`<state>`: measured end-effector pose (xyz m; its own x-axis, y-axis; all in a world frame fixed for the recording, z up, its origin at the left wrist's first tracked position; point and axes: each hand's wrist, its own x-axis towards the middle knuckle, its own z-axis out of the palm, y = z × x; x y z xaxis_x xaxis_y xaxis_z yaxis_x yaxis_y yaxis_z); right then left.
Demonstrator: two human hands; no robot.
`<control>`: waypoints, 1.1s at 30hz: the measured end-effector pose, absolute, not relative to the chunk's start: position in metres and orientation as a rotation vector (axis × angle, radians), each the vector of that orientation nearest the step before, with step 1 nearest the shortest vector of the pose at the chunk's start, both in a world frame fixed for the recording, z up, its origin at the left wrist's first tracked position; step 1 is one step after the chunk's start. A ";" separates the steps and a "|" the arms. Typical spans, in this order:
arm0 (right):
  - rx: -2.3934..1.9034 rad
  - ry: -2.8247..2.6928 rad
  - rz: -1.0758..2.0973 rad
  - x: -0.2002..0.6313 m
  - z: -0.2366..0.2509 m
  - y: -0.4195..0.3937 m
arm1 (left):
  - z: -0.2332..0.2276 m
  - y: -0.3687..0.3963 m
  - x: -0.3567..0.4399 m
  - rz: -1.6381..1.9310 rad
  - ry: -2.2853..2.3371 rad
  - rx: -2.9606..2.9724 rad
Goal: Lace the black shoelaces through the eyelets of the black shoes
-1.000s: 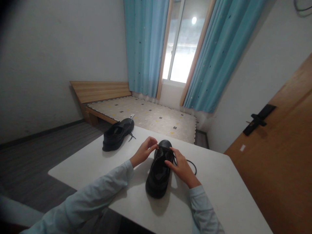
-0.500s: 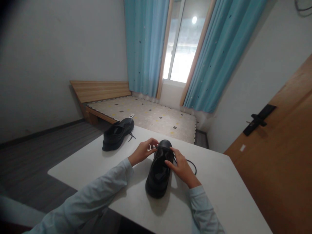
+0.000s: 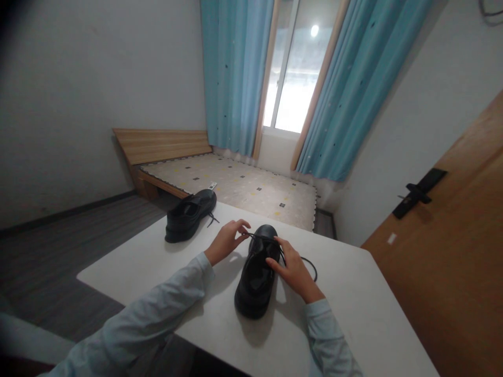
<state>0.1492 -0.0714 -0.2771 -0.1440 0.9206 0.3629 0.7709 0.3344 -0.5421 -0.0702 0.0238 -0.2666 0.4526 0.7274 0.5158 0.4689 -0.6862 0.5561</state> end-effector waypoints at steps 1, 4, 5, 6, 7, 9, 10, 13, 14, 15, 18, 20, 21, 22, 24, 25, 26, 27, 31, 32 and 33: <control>-1.480 -1.958 0.300 0.149 -0.277 -0.071 | -0.266 0.024 -0.071 1.095 1.033 2.366; -1.473 -1.960 0.298 0.150 -0.278 -0.072 | -0.265 0.026 -0.073 1.118 1.040 2.271; -1.470 -1.959 0.296 0.151 -0.279 -0.072 | -0.264 0.027 -0.073 1.122 1.034 2.222; -1.469 -1.959 0.296 0.151 -0.279 -0.072 | -0.264 0.028 -0.074 1.127 1.026 2.172; -1.468 -1.958 0.296 0.151 -0.279 -0.072 | -0.263 0.029 -0.074 1.132 1.016 2.126; -1.471 -1.956 0.297 0.151 -0.279 -0.072 | -0.262 0.031 -0.075 1.153 0.981 2.043; -1.472 -1.956 0.298 0.151 -0.278 -0.072 | -0.262 0.032 -0.075 1.167 0.952 1.997; -1.470 -1.953 0.299 0.152 -0.279 -0.073 | -0.263 0.034 -0.074 1.206 0.833 1.798; -1.470 -1.954 0.300 0.152 -0.279 -0.073 | -0.263 0.035 -0.074 1.208 0.784 1.712; -1.470 -1.956 0.301 0.152 -0.280 -0.073 | -0.264 0.035 -0.073 1.203 0.732 1.622; -1.476 -1.966 0.301 0.154 -0.281 -0.073 | -0.265 0.033 -0.072 1.167 0.588 1.385; -1.480 -1.966 0.296 0.154 -0.282 -0.073 | -0.264 0.031 -0.071 1.154 0.532 1.291; -1.480 -1.965 0.292 0.154 -0.282 -0.073 | -0.263 0.030 -0.071 1.151 0.513 1.262; -1.479 -1.964 0.291 0.154 -0.282 -0.073 | -0.262 0.029 -0.071 1.149 0.497 1.241; -1.474 -1.961 0.290 0.154 -0.282 -0.073 | -0.260 0.028 -0.071 1.147 0.486 1.227; -1.472 -1.961 0.289 0.154 -0.282 -0.073 | -0.259 0.027 -0.072 1.146 0.497 1.240; -1.470 -1.960 0.288 0.154 -0.282 -0.073 | -0.258 0.027 -0.072 1.144 0.518 1.266; -1.471 -1.959 0.287 0.155 -0.282 -0.073 | -0.257 0.028 -0.073 1.143 0.545 1.304; -1.478 -1.961 0.295 0.154 -0.282 -0.073 | -0.258 0.031 -0.077 1.119 0.664 1.539; -1.480 -1.960 0.298 0.154 -0.281 -0.073 | -0.259 0.033 -0.077 1.111 0.695 1.620; -1.481 -1.960 0.301 0.154 -0.281 -0.073 | -0.260 0.034 -0.078 1.102 0.727 1.709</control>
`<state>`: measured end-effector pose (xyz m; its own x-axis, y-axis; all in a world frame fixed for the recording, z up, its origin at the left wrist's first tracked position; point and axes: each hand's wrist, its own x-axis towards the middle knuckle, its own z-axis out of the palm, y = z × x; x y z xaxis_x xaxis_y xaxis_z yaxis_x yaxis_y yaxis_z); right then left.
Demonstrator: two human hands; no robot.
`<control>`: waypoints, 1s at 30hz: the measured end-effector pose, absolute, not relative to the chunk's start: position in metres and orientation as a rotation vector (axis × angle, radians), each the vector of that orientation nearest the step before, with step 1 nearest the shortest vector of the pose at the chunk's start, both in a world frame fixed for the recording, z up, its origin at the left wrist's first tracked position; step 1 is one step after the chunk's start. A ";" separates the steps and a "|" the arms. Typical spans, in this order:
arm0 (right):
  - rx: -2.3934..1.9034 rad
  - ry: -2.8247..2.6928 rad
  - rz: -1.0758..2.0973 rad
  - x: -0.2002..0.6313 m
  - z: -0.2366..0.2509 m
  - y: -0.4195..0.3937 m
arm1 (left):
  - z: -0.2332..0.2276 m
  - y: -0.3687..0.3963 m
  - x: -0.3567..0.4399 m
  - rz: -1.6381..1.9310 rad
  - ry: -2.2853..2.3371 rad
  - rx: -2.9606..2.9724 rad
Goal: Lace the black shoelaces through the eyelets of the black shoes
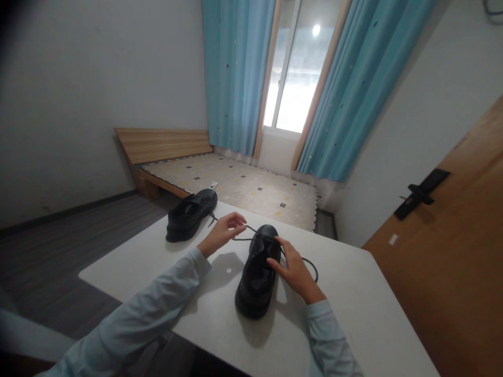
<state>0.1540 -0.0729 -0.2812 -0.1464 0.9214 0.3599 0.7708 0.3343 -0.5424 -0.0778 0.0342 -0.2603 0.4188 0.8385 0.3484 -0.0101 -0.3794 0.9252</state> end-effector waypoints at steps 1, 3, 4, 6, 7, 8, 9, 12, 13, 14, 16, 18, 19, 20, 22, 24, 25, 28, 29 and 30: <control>-1.479 -1.958 0.303 0.154 -0.281 -0.073 | -0.261 0.035 -0.078 1.092 0.753 1.806; -1.472 -1.955 0.308 0.154 -0.281 -0.072 | -0.264 0.037 -0.078 1.068 0.777 1.994; -1.470 -1.952 0.310 0.154 -0.282 -0.072 | -0.265 0.037 -0.077 1.051 0.779 2.079; -1.475 -1.937 0.307 0.154 -0.283 -0.071 | -0.267 0.038 -0.076 1.003 0.776 2.219; -1.481 -1.928 0.303 0.154 -0.283 -0.071 | -0.268 0.038 -0.075 0.978 0.777 2.273; -1.486 -1.920 0.300 0.154 -0.283 -0.071 | -0.268 0.038 -0.075 0.954 0.782 2.315; -1.491 -1.914 0.298 0.154 -0.284 -0.071 | -0.269 0.037 -0.075 0.932 0.789 2.349; -1.498 -1.905 0.300 0.154 -0.283 -0.072 | -0.270 0.038 -0.077 0.899 0.826 2.404; -1.499 -1.902 0.301 0.154 -0.283 -0.072 | -0.270 0.039 -0.078 0.905 0.847 2.407; -1.501 -1.899 0.302 0.153 -0.282 -0.073 | -0.271 0.039 -0.079 0.920 0.869 2.402; -1.506 -1.892 0.307 0.152 -0.281 -0.073 | -0.272 0.041 -0.079 0.972 0.907 2.381; -1.510 -1.889 0.313 0.152 -0.281 -0.073 | -0.274 0.044 -0.079 1.034 0.934 2.361; -1.510 -1.889 0.314 0.152 -0.281 -0.073 | -0.275 0.045 -0.079 1.061 0.946 2.357; -1.508 -1.890 0.314 0.152 -0.281 -0.073 | -0.275 0.046 -0.079 1.083 0.960 2.358; -1.503 -1.893 0.312 0.153 -0.282 -0.072 | -0.274 0.047 -0.079 1.111 0.991 2.365; -1.496 -1.895 0.308 0.154 -0.283 -0.071 | -0.273 0.047 -0.079 1.127 1.025 2.378; -1.493 -1.896 0.305 0.154 -0.284 -0.071 | -0.272 0.046 -0.080 1.138 1.043 2.382; -1.486 -1.892 0.292 0.155 -0.285 -0.072 | -0.269 0.045 -0.082 1.160 1.069 2.358; -1.485 -1.890 0.288 0.155 -0.286 -0.072 | -0.268 0.045 -0.083 1.164 1.068 2.332; -1.483 -1.888 0.286 0.155 -0.286 -0.072 | -0.267 0.045 -0.083 1.165 1.064 2.295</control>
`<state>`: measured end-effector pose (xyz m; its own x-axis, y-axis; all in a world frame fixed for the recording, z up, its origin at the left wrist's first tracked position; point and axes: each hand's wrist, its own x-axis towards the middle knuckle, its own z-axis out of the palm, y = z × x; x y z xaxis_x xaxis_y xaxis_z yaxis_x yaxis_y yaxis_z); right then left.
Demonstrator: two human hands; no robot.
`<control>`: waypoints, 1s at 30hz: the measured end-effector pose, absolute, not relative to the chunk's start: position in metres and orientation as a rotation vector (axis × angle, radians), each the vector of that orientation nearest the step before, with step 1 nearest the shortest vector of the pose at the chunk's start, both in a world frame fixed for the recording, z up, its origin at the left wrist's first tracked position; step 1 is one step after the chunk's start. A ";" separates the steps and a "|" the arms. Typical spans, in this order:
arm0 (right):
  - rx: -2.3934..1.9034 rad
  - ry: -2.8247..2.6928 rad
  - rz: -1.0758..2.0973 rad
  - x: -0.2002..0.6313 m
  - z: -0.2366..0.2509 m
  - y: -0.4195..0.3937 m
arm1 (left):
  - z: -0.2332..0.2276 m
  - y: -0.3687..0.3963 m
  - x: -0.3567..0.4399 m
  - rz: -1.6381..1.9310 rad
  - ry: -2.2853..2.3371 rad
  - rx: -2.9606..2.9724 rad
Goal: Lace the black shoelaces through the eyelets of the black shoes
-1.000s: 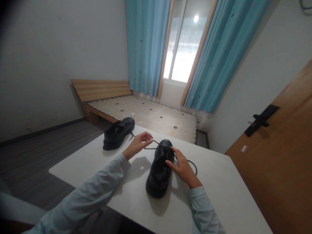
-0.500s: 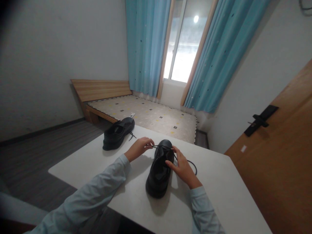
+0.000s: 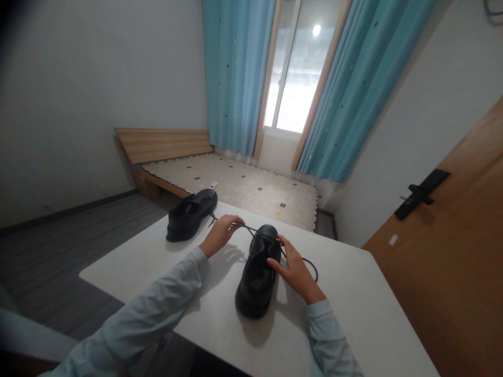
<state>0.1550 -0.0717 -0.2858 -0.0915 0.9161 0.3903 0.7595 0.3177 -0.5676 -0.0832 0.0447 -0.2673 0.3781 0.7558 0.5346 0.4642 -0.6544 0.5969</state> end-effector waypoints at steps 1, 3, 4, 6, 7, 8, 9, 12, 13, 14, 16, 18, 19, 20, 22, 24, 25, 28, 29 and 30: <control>-1.480 -1.887 0.285 0.155 -0.286 -0.072 | -0.267 0.045 -0.084 1.165 1.061 2.250; -1.478 -1.884 0.291 0.155 -0.287 -0.072 | -0.266 0.046 -0.084 1.175 1.065 2.144; -1.479 -1.881 0.295 0.156 -0.287 -0.072 | -0.266 0.047 -0.084 1.190 1.069 2.087; -1.481 -1.876 0.304 0.156 -0.287 -0.071 | -0.265 0.049 -0.084 1.225 1.061 1.943; -1.480 -1.875 0.308 0.157 -0.287 -0.072 | -0.265 0.050 -0.083 1.232 1.045 1.854; -1.479 -1.874 0.311 0.157 -0.287 -0.072 | -0.265 0.050 -0.083 1.224 1.017 1.758; -1.475 -1.874 0.312 0.157 -0.287 -0.072 | -0.265 0.050 -0.082 1.197 0.977 1.665; -1.462 -1.875 0.320 0.158 -0.286 -0.073 | -0.263 0.047 -0.083 1.026 0.837 1.485; -1.459 -1.874 0.323 0.158 -0.286 -0.074 | -0.262 0.045 -0.084 0.949 0.793 1.458; -1.457 -1.873 0.328 0.159 -0.286 -0.074 | -0.260 0.042 -0.084 0.870 0.750 1.442; -1.458 -1.876 0.343 0.159 -0.287 -0.074 | -0.256 0.036 -0.085 0.739 0.671 1.438; -1.457 -1.878 0.343 0.159 -0.288 -0.073 | -0.253 0.031 -0.085 0.683 0.607 1.464; -1.451 -1.879 0.333 0.159 -0.287 -0.073 | -0.251 0.030 -0.084 0.694 0.587 1.488; -1.438 -1.883 0.312 0.158 -0.287 -0.072 | -0.251 0.028 -0.082 0.726 0.577 1.514; -1.398 -1.895 0.242 0.156 -0.284 -0.073 | -0.250 0.027 -0.079 0.824 0.569 1.560; -1.356 -1.911 0.167 0.152 -0.279 -0.073 | -0.250 0.025 -0.075 0.912 0.553 1.589; -1.341 -1.914 0.136 0.150 -0.276 -0.074 | -0.249 0.024 -0.074 0.936 0.539 1.595; -1.313 -1.897 0.083 0.143 -0.269 -0.077 | -0.246 0.018 -0.073 0.944 0.494 1.581; -1.306 -1.885 0.074 0.140 -0.267 -0.078 | -0.245 0.016 -0.073 0.941 0.477 1.564; -1.300 -1.870 0.066 0.138 -0.266 -0.078 | -0.243 0.014 -0.073 0.941 0.459 1.542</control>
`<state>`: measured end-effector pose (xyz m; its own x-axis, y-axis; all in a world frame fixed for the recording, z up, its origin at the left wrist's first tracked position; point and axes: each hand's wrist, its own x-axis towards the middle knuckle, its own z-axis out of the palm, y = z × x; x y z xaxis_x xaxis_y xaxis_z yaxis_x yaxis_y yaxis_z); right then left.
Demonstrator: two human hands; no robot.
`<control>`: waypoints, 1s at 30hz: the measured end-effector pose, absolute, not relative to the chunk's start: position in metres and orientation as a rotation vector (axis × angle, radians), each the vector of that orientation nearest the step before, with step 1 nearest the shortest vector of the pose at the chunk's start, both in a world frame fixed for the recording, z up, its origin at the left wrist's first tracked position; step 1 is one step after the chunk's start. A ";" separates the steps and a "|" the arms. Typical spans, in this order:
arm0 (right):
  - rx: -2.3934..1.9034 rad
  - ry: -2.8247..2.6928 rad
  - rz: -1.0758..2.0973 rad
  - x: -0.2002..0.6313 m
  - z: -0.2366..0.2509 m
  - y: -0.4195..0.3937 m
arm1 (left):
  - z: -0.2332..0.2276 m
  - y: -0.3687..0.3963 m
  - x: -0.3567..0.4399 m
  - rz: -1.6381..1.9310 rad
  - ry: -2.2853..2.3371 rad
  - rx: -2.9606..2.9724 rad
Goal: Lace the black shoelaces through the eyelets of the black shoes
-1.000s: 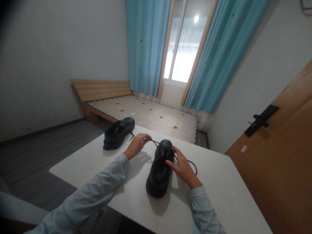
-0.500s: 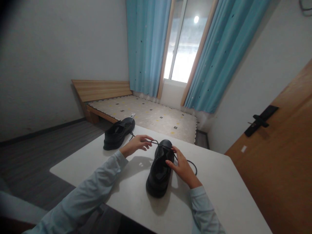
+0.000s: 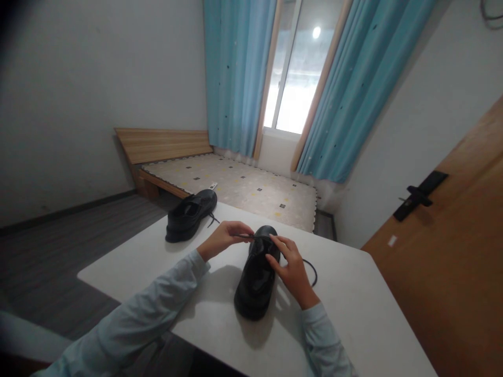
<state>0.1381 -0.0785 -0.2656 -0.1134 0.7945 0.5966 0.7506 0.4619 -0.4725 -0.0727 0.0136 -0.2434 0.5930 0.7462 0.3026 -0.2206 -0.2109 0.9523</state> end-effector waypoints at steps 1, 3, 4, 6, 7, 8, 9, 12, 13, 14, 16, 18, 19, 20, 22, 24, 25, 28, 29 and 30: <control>-1.292 -1.856 0.061 0.136 -0.264 -0.079 | -0.242 0.012 -0.073 0.946 0.443 1.518; -1.277 -1.833 0.060 0.132 -0.263 -0.080 | -0.242 0.008 -0.073 0.944 0.408 1.479; -1.269 -1.824 0.060 0.130 -0.262 -0.081 | -0.242 0.007 -0.072 0.927 0.388 1.468; -1.258 -1.812 0.061 0.127 -0.262 -0.081 | -0.243 0.005 -0.072 0.855 0.345 1.457; -1.252 -1.810 0.063 0.125 -0.262 -0.082 | -0.244 0.004 -0.071 0.810 0.321 1.455; -1.247 -1.809 0.066 0.124 -0.262 -0.082 | -0.244 0.003 -0.071 0.767 0.302 1.456; -1.242 -1.809 0.069 0.123 -0.261 -0.082 | -0.244 0.002 -0.070 0.728 0.287 1.459; -1.224 -1.803 0.085 0.118 -0.260 -0.084 | -0.244 -0.001 -0.071 0.638 0.249 1.499; -1.219 -1.797 0.094 0.116 -0.259 -0.085 | -0.243 -0.001 -0.071 0.617 0.236 1.516; -1.215 -1.788 0.102 0.114 -0.259 -0.086 | -0.243 -0.002 -0.071 0.601 0.223 1.531; -1.206 -1.772 0.120 0.109 -0.258 -0.088 | -0.244 -0.003 -0.071 0.565 0.209 1.551; -1.196 -1.759 0.134 0.105 -0.258 -0.089 | -0.245 -0.003 -0.071 0.518 0.212 1.555; -1.184 -1.750 0.136 0.104 -0.259 -0.089 | -0.246 -0.002 -0.071 0.496 0.216 1.551; -1.171 -1.739 0.136 0.103 -0.259 -0.089 | -0.247 -0.002 -0.071 0.478 0.222 1.543; -1.149 -1.710 0.128 0.103 -0.260 -0.089 | -0.248 0.000 -0.071 0.483 0.231 1.518; -1.148 -1.681 0.117 0.106 -0.258 -0.089 | -0.248 0.002 -0.072 0.553 0.233 1.491; -1.157 -1.666 0.113 0.108 -0.257 -0.089 | -0.248 0.003 -0.072 0.604 0.235 1.483; -1.175 -1.602 0.100 0.116 -0.251 -0.090 | -0.249 0.007 -0.072 0.744 0.287 1.493; -1.171 -1.572 0.091 0.119 -0.249 -0.089 | -0.249 0.008 -0.071 0.772 0.323 1.502; -1.167 -1.544 0.078 0.123 -0.247 -0.089 | -0.249 0.009 -0.070 0.792 0.361 1.513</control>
